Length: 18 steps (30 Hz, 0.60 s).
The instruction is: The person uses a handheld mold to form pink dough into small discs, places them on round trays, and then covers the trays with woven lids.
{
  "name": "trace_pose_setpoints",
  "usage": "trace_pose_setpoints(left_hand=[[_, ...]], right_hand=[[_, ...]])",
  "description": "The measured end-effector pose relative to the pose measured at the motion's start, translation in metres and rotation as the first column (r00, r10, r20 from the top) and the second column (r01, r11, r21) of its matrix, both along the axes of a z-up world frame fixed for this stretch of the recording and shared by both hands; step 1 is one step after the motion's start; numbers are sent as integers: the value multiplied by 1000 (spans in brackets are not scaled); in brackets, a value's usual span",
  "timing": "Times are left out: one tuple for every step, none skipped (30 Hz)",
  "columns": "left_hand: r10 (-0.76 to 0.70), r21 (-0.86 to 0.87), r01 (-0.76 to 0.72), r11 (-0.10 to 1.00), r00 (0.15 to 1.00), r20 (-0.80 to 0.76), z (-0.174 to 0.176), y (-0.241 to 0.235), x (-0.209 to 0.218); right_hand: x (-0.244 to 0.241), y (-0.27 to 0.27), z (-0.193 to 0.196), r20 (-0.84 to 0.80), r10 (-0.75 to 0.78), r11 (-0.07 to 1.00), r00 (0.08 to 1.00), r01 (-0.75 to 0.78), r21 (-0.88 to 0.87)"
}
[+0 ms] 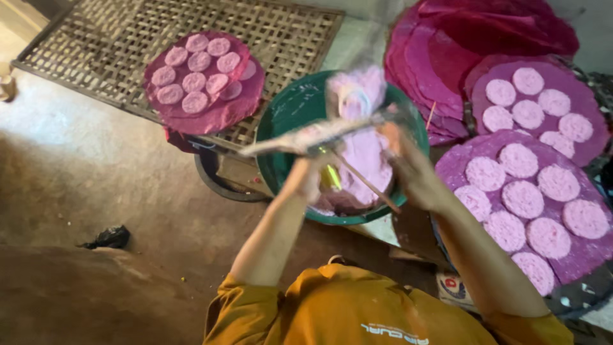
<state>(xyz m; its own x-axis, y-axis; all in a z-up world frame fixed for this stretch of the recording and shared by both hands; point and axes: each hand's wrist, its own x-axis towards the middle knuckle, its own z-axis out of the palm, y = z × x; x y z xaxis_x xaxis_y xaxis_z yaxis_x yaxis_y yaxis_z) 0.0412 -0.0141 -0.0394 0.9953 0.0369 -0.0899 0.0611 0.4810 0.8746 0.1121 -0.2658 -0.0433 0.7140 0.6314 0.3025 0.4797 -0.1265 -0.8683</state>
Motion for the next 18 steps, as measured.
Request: trace_pose_setpoints(left_hand=[[-141, -102, 138, 985, 990, -26, 1, -31, -18], [-281, -205, 268, 941, 959, -38, 2, -59, -32], [-416, -311, 386, 869, 908, -37, 3, -82, -43], [-451, -296, 431, 852, 893, 2, 4, -101, -50], [-483, -280, 474, 835, 875, 41, 6, -118, -57], [-514, -262, 515, 816, 854, 79, 9, -130, -61], [-477, -19, 484, 875, 868, 139, 14, -137, -60], [-453, 221, 410, 885, 867, 207, 21, -140, -56], [-445, 443, 298, 845, 852, 276, 28, -141, -53], [-453, 536, 252, 806, 845, 284, 36, -145, -51], [-470, 621, 209, 755, 834, 291, 45, -150, -50], [-487, 699, 160, 697, 822, 297, 55, -156, -48], [-501, 767, 107, 633, 812, 300, 64, -163, -49], [-516, 825, 51, 563, 801, 303, 73, -170, -51], [-529, 872, -10, 489, 792, 305, 79, -179, -53], [-520, 910, 13, 414, 825, 224, 84, -189, -57], [-503, 941, 40, 336, 852, 144, 87, -201, -60], [-480, 964, 70, 257, 875, 64, 88, -212, -61]], right_hand=[[-3, -10, 8, 45, -12, 992, 999, 7, 123], [-6, -22, 17, 21, -38, 976, 999, 32, 216], [-14, -33, 26, -4, -62, 951, 998, 60, 303], [-22, -44, 37, -34, -82, 931, 996, 89, 353], [-31, -58, 50, -59, -101, 908, 993, 116, 402], [-41, -73, 63, -75, -116, 888, 990, 137, 439], [-48, -88, 78, -69, -129, 870, 989, 146, 471], [-53, -101, 92, -42, -142, 860, 989, 145, 489], [-55, -114, 105, -15, -154, 849, 988, 140, 509], [-60, -125, 114, 34, -166, 851, 986, 126, 510], [-64, -138, 122, 105, -180, 859, 978, 105, 501], [-69, -150, 127, 193, -187, 878, 963, 76, 473], [-74, -160, 131, 289, -187, 897, 939, 43, 441], [-79, -170, 134, 422, -179, 928, 889, 9, 374], [-83, -178, 135, 546, -154, 954, 823, -19, 298], [-88, -184, 135, 659, -117, 976, 743, -38, 216], [-91, -188, 134, 757, -67, 990, 650, -48, 129], [-94, -192, 133, 753, -53, 995, 656, -26, 93]])
